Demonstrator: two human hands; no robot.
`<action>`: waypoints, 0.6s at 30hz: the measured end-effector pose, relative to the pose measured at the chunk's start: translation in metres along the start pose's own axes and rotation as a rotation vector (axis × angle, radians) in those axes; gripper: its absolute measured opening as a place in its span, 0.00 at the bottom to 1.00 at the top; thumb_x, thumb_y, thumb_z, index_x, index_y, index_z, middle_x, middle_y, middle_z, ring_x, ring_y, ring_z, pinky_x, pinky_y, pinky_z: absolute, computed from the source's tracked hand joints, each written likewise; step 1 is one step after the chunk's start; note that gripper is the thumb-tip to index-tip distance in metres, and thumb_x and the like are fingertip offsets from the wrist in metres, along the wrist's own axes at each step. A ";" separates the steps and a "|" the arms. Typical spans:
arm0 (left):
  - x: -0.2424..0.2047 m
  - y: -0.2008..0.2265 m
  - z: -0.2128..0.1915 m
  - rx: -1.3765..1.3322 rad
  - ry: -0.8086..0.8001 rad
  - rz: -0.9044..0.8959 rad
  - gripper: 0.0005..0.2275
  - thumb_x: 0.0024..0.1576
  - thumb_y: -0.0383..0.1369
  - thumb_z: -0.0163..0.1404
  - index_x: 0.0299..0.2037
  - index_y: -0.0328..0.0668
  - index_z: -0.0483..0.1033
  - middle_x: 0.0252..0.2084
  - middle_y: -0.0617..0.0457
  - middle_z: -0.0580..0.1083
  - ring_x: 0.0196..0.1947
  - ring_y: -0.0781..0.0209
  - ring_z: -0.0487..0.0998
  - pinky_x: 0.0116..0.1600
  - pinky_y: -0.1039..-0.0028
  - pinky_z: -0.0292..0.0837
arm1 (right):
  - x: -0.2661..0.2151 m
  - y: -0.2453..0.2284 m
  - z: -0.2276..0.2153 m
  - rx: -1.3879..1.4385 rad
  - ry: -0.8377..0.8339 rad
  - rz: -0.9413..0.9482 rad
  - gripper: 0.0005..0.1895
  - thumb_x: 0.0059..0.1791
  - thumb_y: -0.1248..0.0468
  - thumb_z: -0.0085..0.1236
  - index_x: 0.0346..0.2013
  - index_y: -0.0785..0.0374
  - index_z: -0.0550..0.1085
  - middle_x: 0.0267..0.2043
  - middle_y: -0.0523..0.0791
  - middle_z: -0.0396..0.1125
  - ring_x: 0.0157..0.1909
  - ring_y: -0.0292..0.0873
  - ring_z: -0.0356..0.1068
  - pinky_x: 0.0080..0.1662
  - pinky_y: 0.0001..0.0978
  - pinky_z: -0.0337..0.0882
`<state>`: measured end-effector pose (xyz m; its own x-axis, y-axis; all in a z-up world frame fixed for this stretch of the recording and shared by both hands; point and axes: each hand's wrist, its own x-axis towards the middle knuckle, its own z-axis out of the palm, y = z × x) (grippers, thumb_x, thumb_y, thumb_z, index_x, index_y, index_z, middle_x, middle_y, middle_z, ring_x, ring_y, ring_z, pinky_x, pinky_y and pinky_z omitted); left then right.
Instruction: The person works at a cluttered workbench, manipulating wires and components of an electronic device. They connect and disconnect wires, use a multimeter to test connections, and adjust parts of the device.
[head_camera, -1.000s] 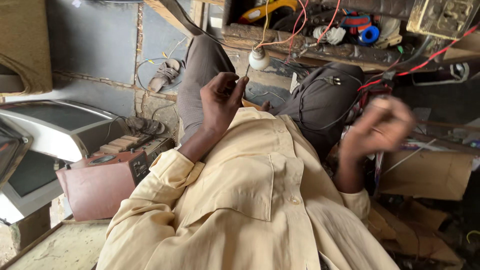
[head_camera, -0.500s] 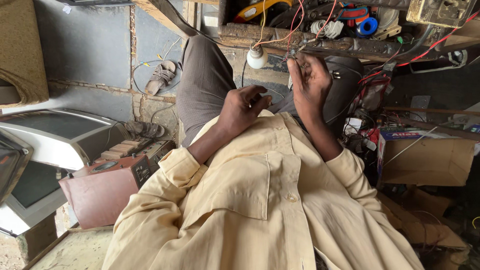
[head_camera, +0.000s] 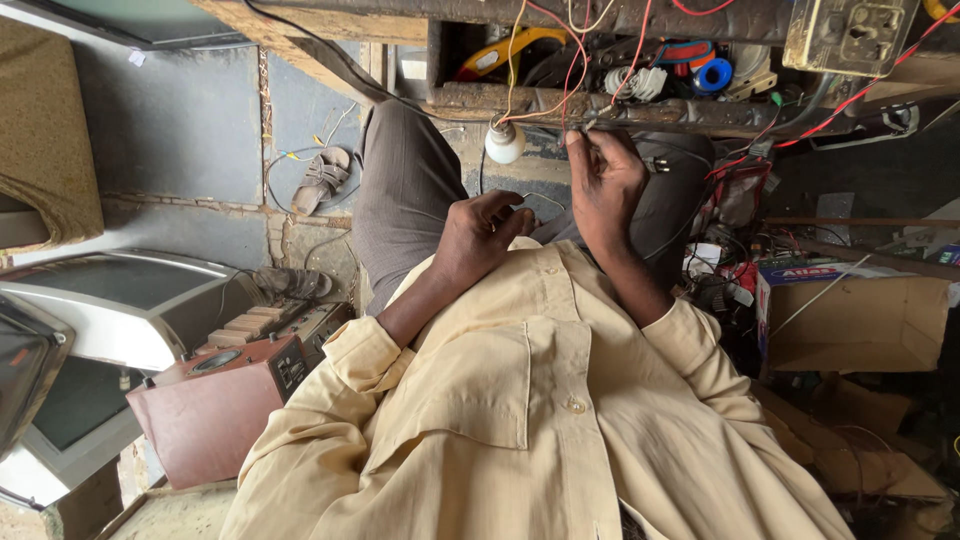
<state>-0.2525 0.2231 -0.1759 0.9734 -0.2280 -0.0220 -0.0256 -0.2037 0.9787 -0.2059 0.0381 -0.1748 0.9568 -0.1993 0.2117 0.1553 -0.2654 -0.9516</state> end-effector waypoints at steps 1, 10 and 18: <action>0.002 -0.001 0.002 -0.018 -0.002 0.012 0.09 0.62 0.29 0.57 0.46 0.29 0.78 0.33 0.47 0.82 0.33 0.68 0.85 0.36 0.78 0.80 | -0.001 -0.002 -0.001 -0.036 0.006 -0.004 0.07 0.56 0.68 0.61 0.38 0.72 0.78 0.31 0.39 0.65 0.29 0.27 0.59 0.31 0.23 0.58; 0.022 -0.002 0.027 -0.322 -0.125 -0.217 0.13 0.65 0.34 0.52 0.51 0.27 0.79 0.33 0.50 0.80 0.31 0.70 0.78 0.36 0.77 0.77 | -0.006 -0.011 -0.013 -0.146 0.016 0.013 0.09 0.55 0.67 0.61 0.34 0.71 0.77 0.28 0.41 0.64 0.28 0.29 0.61 0.31 0.26 0.60; 0.041 0.010 0.043 -0.549 -0.132 -0.342 0.17 0.67 0.41 0.46 0.50 0.29 0.76 0.38 0.52 0.79 0.31 0.68 0.80 0.34 0.77 0.75 | -0.005 -0.013 -0.023 -0.178 -0.015 -0.016 0.08 0.55 0.67 0.61 0.36 0.71 0.76 0.29 0.43 0.67 0.29 0.31 0.64 0.32 0.26 0.63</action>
<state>-0.2223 0.1709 -0.1762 0.8691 -0.3587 -0.3407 0.4340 0.2222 0.8731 -0.2180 0.0208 -0.1587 0.9585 -0.1797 0.2214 0.1255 -0.4316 -0.8933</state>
